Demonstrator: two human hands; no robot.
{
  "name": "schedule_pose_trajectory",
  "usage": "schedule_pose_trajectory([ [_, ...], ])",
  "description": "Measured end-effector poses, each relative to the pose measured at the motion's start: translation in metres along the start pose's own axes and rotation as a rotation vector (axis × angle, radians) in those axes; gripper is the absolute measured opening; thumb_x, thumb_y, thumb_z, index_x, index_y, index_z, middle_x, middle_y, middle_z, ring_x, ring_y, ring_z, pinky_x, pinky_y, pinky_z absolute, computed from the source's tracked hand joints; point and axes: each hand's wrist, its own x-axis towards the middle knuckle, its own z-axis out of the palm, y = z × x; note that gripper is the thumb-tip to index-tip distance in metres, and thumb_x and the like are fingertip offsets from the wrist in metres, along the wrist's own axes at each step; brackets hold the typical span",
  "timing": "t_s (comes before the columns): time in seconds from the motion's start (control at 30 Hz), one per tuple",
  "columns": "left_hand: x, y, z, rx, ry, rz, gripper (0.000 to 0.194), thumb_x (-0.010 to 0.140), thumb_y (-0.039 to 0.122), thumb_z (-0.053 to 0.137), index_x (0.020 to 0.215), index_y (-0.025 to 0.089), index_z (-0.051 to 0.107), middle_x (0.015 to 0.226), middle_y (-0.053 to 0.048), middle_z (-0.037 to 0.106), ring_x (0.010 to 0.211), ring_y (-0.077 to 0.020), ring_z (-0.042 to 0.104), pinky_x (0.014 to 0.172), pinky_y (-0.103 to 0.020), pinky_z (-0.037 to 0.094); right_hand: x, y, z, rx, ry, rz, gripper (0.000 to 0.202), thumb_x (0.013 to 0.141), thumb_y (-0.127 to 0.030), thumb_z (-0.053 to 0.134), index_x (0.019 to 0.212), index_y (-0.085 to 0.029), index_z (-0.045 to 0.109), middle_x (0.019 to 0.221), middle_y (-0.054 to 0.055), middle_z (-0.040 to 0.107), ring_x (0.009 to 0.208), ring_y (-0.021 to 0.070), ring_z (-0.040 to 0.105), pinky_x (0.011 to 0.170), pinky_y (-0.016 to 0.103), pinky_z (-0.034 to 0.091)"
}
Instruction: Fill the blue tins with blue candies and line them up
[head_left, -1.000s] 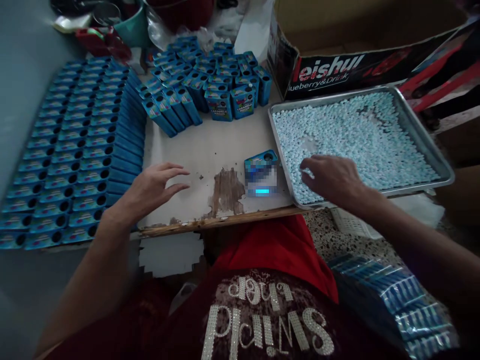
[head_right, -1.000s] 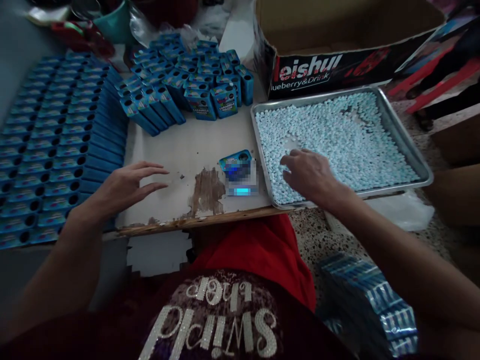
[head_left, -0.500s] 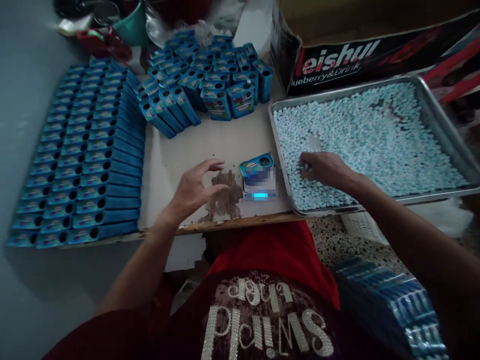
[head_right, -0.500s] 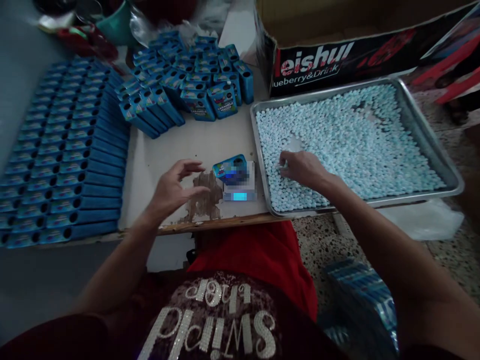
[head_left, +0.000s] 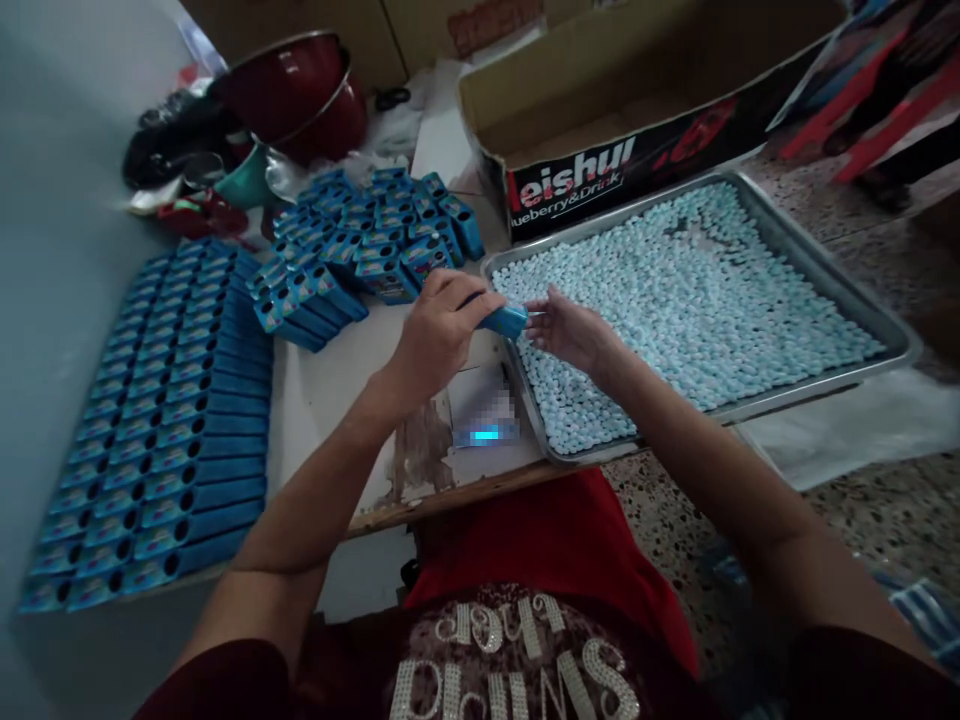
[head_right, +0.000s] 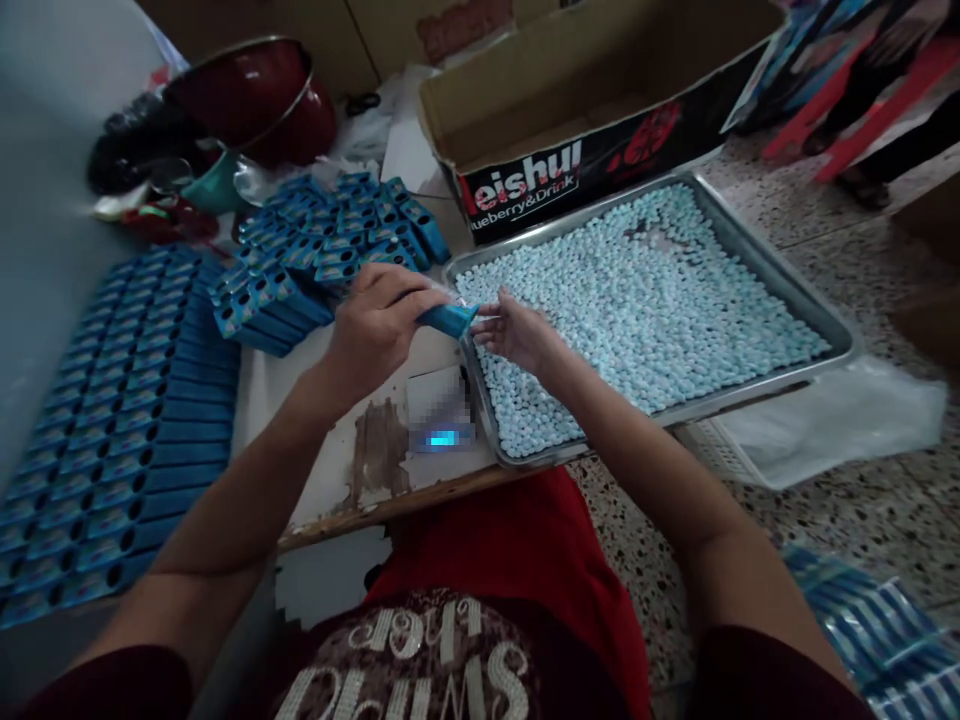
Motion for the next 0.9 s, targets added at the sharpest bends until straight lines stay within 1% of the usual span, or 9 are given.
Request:
schedule_pose_trajectory([
  [0.07, 0.02, 0.006, -0.008, 0.04, -0.024, 0.045, 0.039, 0.121, 0.021, 0.05, 0.136, 0.035, 0.083, 0.14, -0.006, 0.082, 0.138, -0.0317, 0.071, 0.129, -0.058, 0.056, 0.005, 0.001, -0.001, 0.234, 0.009, 0.111, 0.063, 0.122, -0.077, 0.041, 0.092, -0.024, 0.055, 0.078, 0.006, 0.069, 0.072, 0.0188, 0.068, 0.067, 0.026, 0.055],
  [0.13, 0.029, 0.013, -0.006, 0.058, -0.027, 0.058, 0.039, 0.123, 0.027, 0.049, 0.136, 0.038, 0.084, 0.143, -0.005, 0.082, 0.142, -0.032, 0.071, 0.135, -0.062, 0.051, 0.006, 0.004, -0.003, 0.388, 0.018, 0.191, 0.06, 0.123, -0.074, 0.039, 0.095, -0.024, 0.057, 0.078, 0.006, 0.068, 0.072, 0.0194, 0.067, 0.063, 0.025, 0.054],
  [0.3, 0.027, 0.013, 0.029, 0.03, 0.027, 0.023, 0.035, 0.117, 0.02, 0.062, 0.13, 0.043, 0.086, 0.136, -0.001, 0.086, 0.136, -0.0329, 0.075, 0.149, -0.076, 0.025, 0.007, 0.014, -0.007, 0.651, 0.124, 0.333, 0.049, 0.127, -0.058, 0.034, 0.098, -0.024, 0.055, 0.074, 0.004, 0.061, 0.064, 0.0165, 0.056, 0.048, 0.018, 0.041],
  [0.47, 0.013, -0.001, 0.06, -0.14, 0.261, -0.12, 0.027, 0.104, 0.016, 0.081, 0.123, 0.036, 0.086, 0.126, -0.001, 0.087, 0.129, -0.0315, 0.077, 0.145, -0.069, 0.032, 0.015, 0.019, -0.014, 0.773, 0.094, 0.341, 0.041, 0.126, -0.047, 0.037, 0.096, -0.023, 0.052, 0.077, 0.007, 0.061, 0.062, 0.0139, 0.053, 0.045, 0.013, 0.039],
  [0.53, 0.001, -0.007, 0.069, -0.303, 0.338, -0.274, 0.026, 0.096, 0.025, 0.091, 0.12, 0.031, 0.084, 0.123, -0.002, 0.086, 0.123, -0.0303, 0.078, 0.135, -0.059, 0.048, 0.02, 0.023, -0.02, 0.783, 0.075, 0.306, 0.033, 0.123, -0.033, 0.039, 0.097, -0.022, 0.055, 0.079, 0.008, 0.062, 0.061, 0.0138, 0.054, 0.045, 0.014, 0.04],
  [0.6, -0.015, -0.011, 0.075, -0.521, 0.4, -0.459, 0.04, 0.087, 0.035, 0.1, 0.121, 0.028, 0.08, 0.121, -0.002, 0.085, 0.118, -0.0276, 0.079, 0.119, -0.046, 0.06, 0.024, 0.028, -0.026, 0.77, 0.055, 0.268, 0.022, 0.116, -0.019, 0.045, 0.1, -0.019, 0.06, 0.08, 0.008, 0.063, 0.06, 0.0131, 0.053, 0.046, 0.015, 0.043],
  [0.7, -0.05, -0.011, 0.078, -0.852, 0.459, -0.638, 0.059, 0.076, 0.038, 0.107, 0.123, 0.027, 0.074, 0.121, -0.001, 0.083, 0.114, -0.0229, 0.08, 0.106, -0.035, 0.063, 0.027, 0.034, -0.034, 0.738, 0.049, 0.198, 0.013, 0.105, -0.007, 0.057, 0.106, -0.016, 0.066, 0.082, 0.006, 0.066, 0.061, 0.0105, 0.053, 0.048, 0.013, 0.044],
  [0.77, -0.077, -0.005, 0.076, -0.981, 0.459, -0.713, 0.059, 0.076, 0.034, 0.107, 0.121, 0.027, 0.07, 0.118, -0.001, 0.082, 0.11, -0.0203, 0.081, 0.103, -0.031, 0.064, 0.027, 0.035, -0.036, 0.71, 0.032, 0.16, 0.014, 0.105, -0.004, 0.06, 0.108, -0.015, 0.069, 0.083, 0.005, 0.067, 0.059, 0.0085, 0.051, 0.047, 0.011, 0.041],
  [0.9, -0.123, 0.011, 0.074, -1.054, 0.414, -0.792, 0.057, 0.077, 0.029, 0.106, 0.117, 0.025, 0.065, 0.113, 0.0, 0.081, 0.106, -0.0191, 0.081, 0.102, -0.031, 0.065, 0.022, 0.029, -0.032, 0.533, -0.011, 0.098, 0.023, 0.117, -0.013, 0.055, 0.102, -0.013, 0.072, 0.072, 0.0, 0.06, 0.05, 0.0056, 0.039, 0.041, 0.011, 0.028],
])
